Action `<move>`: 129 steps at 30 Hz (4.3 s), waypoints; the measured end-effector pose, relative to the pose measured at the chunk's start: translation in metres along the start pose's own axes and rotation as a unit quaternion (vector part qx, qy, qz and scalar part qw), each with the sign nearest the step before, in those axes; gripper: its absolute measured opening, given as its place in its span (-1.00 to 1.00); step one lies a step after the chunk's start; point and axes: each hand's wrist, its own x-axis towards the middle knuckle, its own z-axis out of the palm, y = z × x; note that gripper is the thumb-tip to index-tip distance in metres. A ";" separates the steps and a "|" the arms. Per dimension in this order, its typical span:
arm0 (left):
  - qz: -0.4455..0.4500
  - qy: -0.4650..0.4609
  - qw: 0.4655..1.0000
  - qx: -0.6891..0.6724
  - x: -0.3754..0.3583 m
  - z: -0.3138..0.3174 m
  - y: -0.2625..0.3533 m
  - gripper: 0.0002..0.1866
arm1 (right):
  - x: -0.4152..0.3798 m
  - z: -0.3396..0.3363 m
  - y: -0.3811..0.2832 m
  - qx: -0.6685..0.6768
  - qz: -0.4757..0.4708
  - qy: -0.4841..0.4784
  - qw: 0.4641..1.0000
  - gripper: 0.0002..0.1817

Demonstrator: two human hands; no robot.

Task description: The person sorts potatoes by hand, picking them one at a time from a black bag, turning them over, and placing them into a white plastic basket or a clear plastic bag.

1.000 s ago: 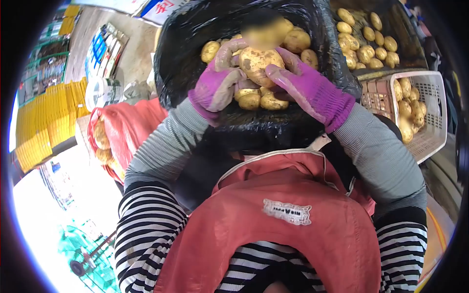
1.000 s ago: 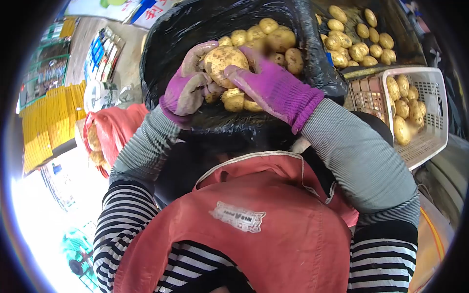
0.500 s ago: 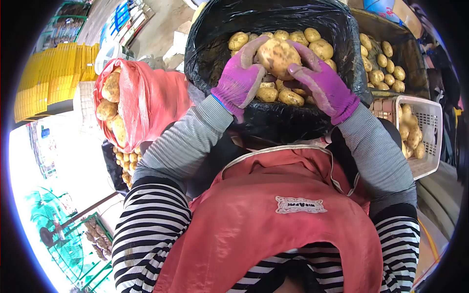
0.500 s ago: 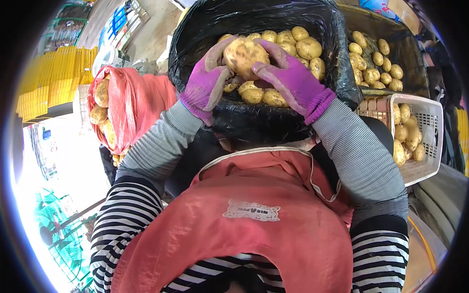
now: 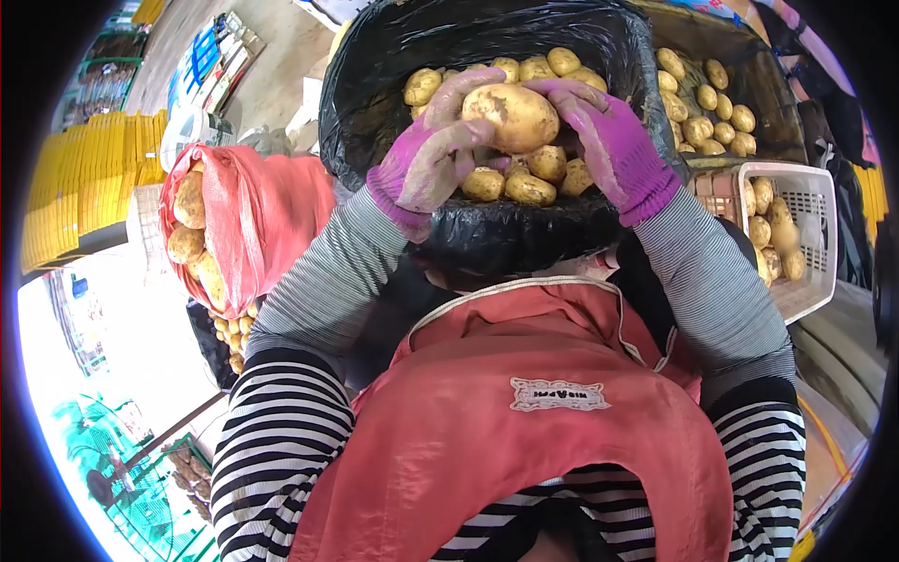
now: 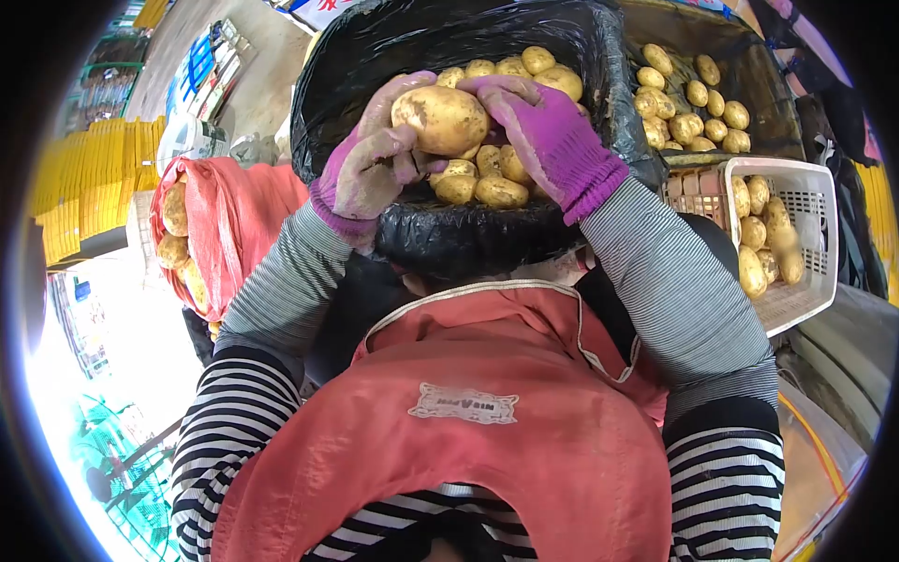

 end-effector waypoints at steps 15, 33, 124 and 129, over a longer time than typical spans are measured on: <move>0.013 0.095 0.972 0.213 0.005 0.005 -0.001 -0.34 | -0.004 0.015 -0.001 0.057 -0.018 0.004 0.998 -0.50; 0.003 0.048 0.954 0.295 0.002 -0.012 -0.012 -0.45 | -0.006 0.020 0.006 -0.013 -0.030 0.036 0.999 -0.51; -0.010 0.007 1.000 -0.006 0.001 0.021 -0.010 -0.35 | -0.010 0.014 0.005 -0.220 -0.229 0.071 0.945 -0.35; 0.026 -0.019 0.999 -0.015 0.004 0.021 -0.011 -0.31 | -0.001 -0.009 -0.001 -0.133 -0.174 0.090 0.972 -0.55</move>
